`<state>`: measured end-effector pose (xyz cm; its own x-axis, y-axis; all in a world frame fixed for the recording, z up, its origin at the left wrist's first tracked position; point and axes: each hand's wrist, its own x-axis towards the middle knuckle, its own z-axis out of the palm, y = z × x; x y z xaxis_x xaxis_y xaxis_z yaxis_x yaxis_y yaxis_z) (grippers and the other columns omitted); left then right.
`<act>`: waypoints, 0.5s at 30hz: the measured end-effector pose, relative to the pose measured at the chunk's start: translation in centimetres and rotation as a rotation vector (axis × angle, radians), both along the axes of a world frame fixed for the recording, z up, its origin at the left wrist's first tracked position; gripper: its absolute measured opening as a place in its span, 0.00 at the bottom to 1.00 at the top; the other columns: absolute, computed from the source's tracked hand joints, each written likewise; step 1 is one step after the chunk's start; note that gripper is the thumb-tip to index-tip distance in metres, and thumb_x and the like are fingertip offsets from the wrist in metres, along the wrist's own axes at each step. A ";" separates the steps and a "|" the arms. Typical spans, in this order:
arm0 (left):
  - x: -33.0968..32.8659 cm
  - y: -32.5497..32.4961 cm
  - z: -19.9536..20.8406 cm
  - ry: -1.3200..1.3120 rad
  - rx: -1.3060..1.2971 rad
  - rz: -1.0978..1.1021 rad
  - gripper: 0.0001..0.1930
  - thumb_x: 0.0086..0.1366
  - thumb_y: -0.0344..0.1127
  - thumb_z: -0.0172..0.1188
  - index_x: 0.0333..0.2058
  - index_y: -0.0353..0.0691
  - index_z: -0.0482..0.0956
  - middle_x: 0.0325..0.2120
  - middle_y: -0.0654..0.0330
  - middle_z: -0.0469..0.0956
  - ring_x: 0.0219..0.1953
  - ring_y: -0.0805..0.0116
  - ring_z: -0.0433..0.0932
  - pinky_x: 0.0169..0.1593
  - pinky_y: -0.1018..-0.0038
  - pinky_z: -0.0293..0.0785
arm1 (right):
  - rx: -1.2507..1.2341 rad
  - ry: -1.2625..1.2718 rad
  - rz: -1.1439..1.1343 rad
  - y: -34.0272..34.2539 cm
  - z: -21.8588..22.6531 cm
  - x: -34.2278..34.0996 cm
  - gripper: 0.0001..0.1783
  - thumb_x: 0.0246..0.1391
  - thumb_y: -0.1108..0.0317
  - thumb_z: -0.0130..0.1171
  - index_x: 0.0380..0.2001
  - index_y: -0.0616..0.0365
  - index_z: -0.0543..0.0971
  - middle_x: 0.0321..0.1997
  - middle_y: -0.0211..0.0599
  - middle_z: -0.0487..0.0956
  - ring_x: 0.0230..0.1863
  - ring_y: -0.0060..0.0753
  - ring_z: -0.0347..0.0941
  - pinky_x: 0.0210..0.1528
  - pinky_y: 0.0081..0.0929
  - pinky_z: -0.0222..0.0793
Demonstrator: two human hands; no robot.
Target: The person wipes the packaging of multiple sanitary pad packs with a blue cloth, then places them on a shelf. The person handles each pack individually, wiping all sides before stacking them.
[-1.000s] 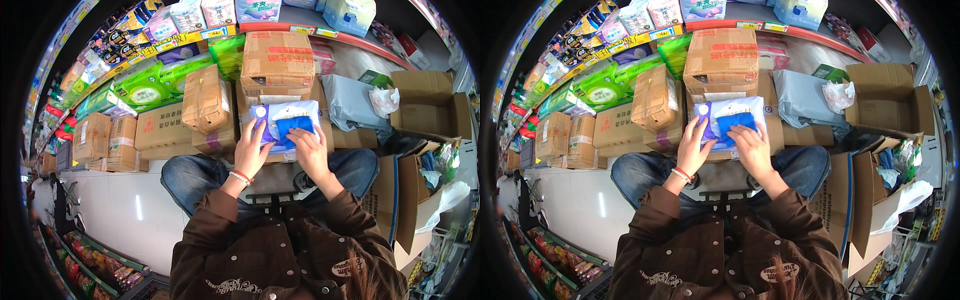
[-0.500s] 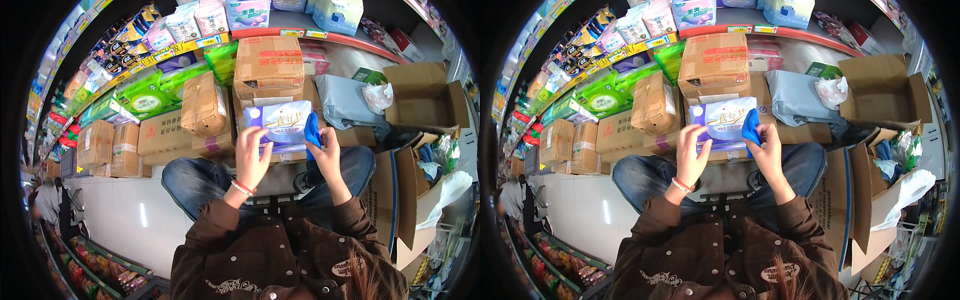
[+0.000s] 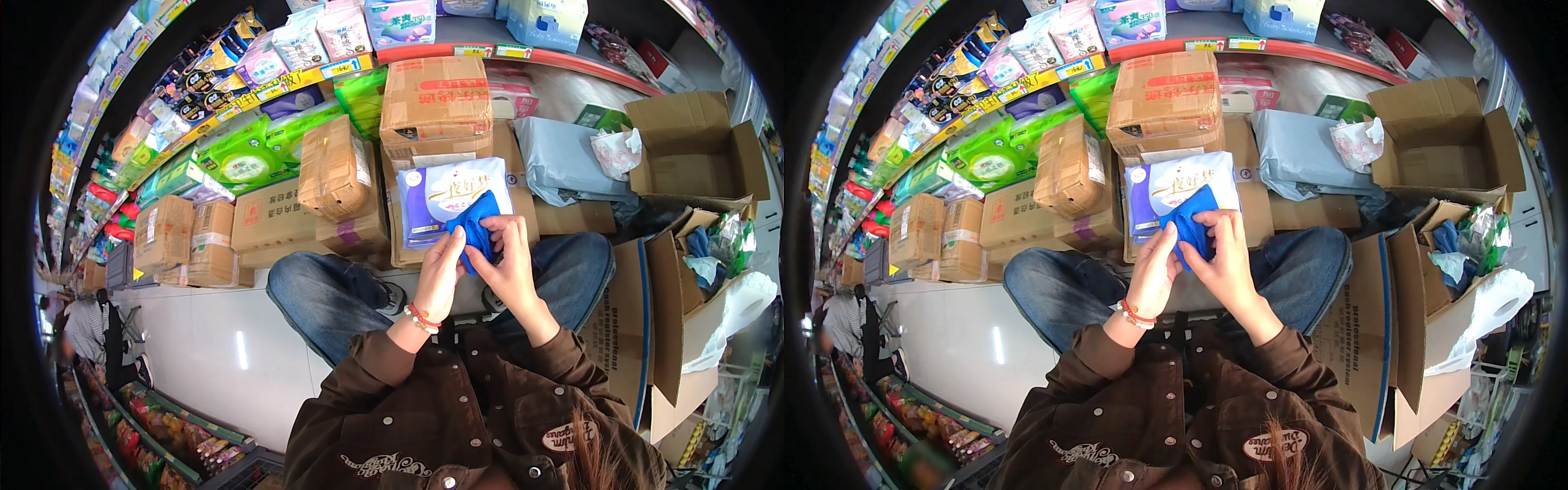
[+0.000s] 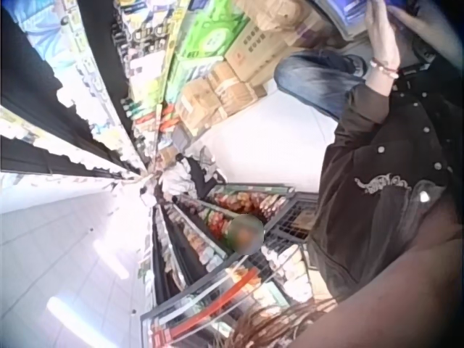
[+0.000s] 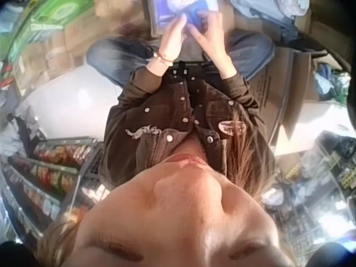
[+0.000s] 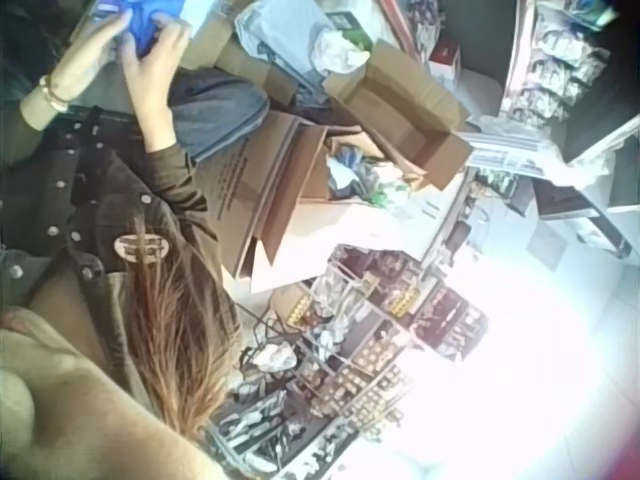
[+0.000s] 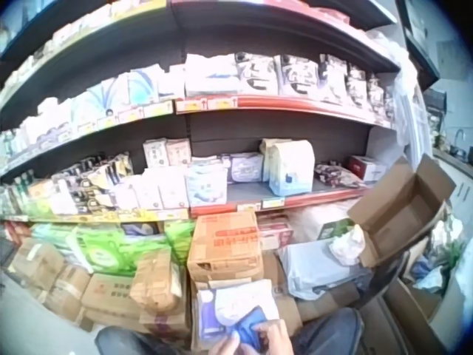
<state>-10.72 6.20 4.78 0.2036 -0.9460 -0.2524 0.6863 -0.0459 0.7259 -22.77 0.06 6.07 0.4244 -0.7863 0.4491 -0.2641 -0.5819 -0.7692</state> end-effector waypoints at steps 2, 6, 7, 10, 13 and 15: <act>0.0 0.1 0.5 0.001 0.008 -0.016 0.18 0.73 0.48 0.50 0.48 0.40 0.76 0.41 0.67 0.77 0.41 0.80 0.76 0.46 0.77 0.75 | -0.036 -0.009 -0.022 -0.5 -0.5 -0.3 0.21 0.44 0.77 0.66 0.44 0.59 0.73 0.41 0.40 0.71 0.35 0.36 0.71 0.37 0.27 0.70; -0.1 0.0 0.6 -0.009 0.041 -0.022 0.19 0.73 0.49 0.50 0.48 0.39 0.76 0.39 0.66 0.78 0.40 0.79 0.77 0.45 0.78 0.75 | -0.007 -0.035 -0.052 -1.2 -0.2 -1.0 0.15 0.48 0.79 0.60 0.42 0.62 0.77 0.36 0.42 0.75 0.33 0.36 0.74 0.36 0.27 0.71; -0.1 -0.1 0.4 -0.019 0.043 -0.022 0.19 0.73 0.49 0.50 0.48 0.39 0.76 0.39 0.66 0.78 0.39 0.79 0.77 0.45 0.79 0.75 | 0.048 -0.042 -0.048 -1.5 -0.2 -1.3 0.14 0.49 0.79 0.59 0.42 0.63 0.78 0.34 0.42 0.76 0.32 0.36 0.73 0.36 0.27 0.71; -0.4 -0.2 0.0 -0.051 0.058 0.053 0.18 0.73 0.49 0.50 0.47 0.40 0.76 0.37 0.68 0.77 0.36 0.81 0.74 0.41 0.81 0.72 | 0.043 -0.077 -0.108 -1.7 0.5 -2.0 0.15 0.49 0.79 0.59 0.43 0.62 0.78 0.34 0.42 0.75 0.32 0.34 0.74 0.36 0.26 0.70; -0.6 -0.3 -0.3 -0.078 0.077 0.048 0.17 0.73 0.49 0.50 0.46 0.41 0.76 0.35 0.71 0.75 0.34 0.83 0.70 0.38 0.82 0.69 | -0.013 0.017 -0.017 -0.8 1.7 -1.6 0.16 0.49 0.79 0.60 0.44 0.62 0.78 0.35 0.42 0.75 0.34 0.38 0.75 0.37 0.28 0.72; -1.5 -0.4 0.4 -0.065 0.031 0.046 0.16 0.74 0.48 0.49 0.45 0.42 0.75 0.36 0.72 0.73 0.36 0.85 0.68 0.41 0.82 0.66 | 0.068 0.054 0.085 -0.4 0.3 -1.0 0.23 0.46 0.76 0.62 0.50 0.62 0.75 0.43 0.47 0.73 0.42 0.47 0.73 0.45 0.34 0.72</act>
